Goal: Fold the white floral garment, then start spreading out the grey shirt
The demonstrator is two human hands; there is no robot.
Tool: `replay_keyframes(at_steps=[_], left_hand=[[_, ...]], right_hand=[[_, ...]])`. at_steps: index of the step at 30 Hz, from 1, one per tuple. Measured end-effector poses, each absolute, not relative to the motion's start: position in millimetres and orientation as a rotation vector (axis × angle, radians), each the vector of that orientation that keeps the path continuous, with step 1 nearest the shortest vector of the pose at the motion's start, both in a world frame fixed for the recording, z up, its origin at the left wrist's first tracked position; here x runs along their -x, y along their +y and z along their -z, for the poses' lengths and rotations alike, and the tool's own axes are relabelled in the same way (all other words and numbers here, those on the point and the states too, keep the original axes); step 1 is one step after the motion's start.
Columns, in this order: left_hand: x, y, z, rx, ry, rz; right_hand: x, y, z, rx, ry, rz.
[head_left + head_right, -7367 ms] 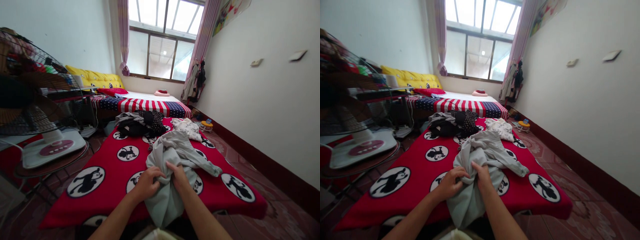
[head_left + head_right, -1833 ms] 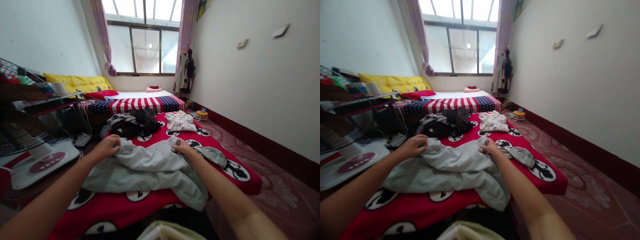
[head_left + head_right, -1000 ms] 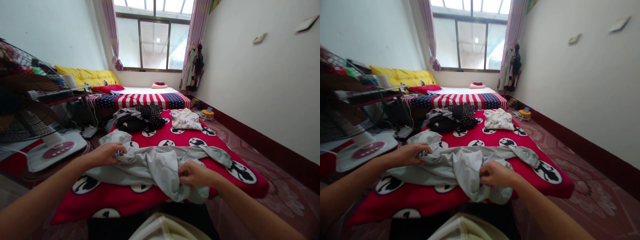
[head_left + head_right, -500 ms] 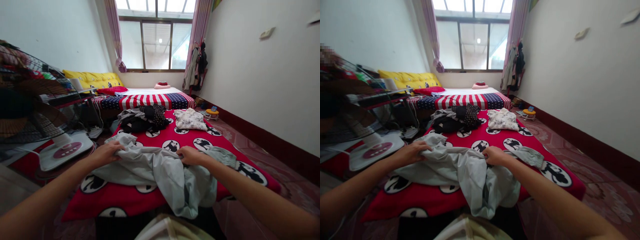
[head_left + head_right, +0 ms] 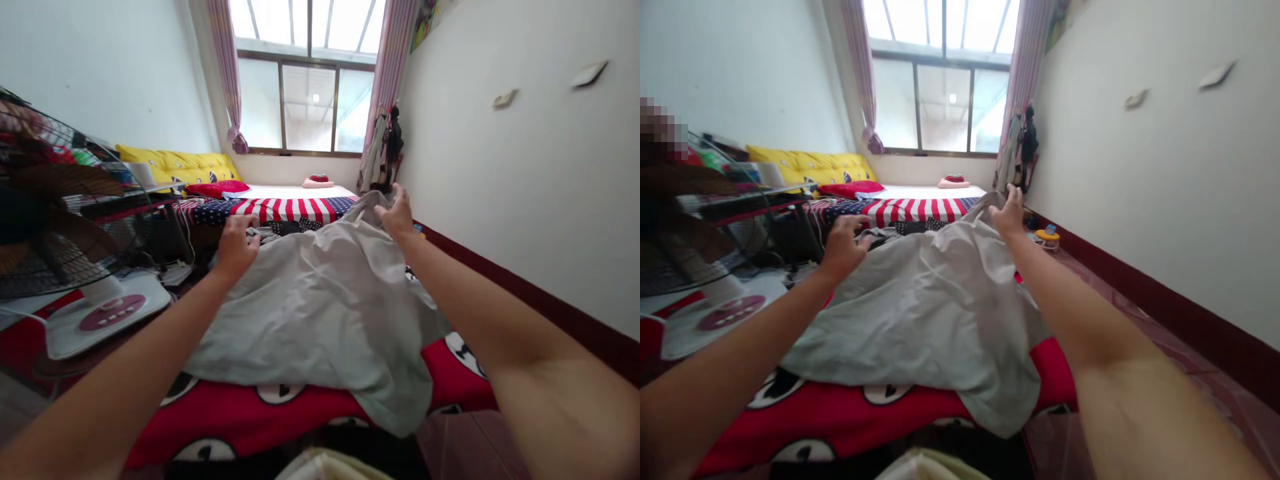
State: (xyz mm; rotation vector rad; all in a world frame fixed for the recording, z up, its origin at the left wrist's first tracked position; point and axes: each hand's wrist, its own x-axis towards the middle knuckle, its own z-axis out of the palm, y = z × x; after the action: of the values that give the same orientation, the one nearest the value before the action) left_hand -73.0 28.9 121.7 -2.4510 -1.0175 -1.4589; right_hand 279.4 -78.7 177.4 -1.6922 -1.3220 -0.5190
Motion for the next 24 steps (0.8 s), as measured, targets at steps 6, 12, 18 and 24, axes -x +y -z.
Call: replay_keyframes(at_steps=[6, 12, 18, 24], left_hand=[[94.6, -28.7, -14.2, 2.973, -0.799, 0.893], [170.0, -57.4, 18.8, 3.009, -0.823, 0.509], [211.2, -43.6, 30.4, 2.963, -0.908, 0.410], [218.0, -47.9, 25.3, 3.031, -0.811, 0.268]], right_hand=[[-271.5, -144.9, -41.2, 1.730, -1.565, 0.267], [-302.0, -231.3, 21.3, 2.037, -1.490, 0.152], [-298.9, -282.0, 26.4, 2.249, -1.436, -0.119], [-235.2, -317.6, 12.6, 2.165, -1.967, -0.586]])
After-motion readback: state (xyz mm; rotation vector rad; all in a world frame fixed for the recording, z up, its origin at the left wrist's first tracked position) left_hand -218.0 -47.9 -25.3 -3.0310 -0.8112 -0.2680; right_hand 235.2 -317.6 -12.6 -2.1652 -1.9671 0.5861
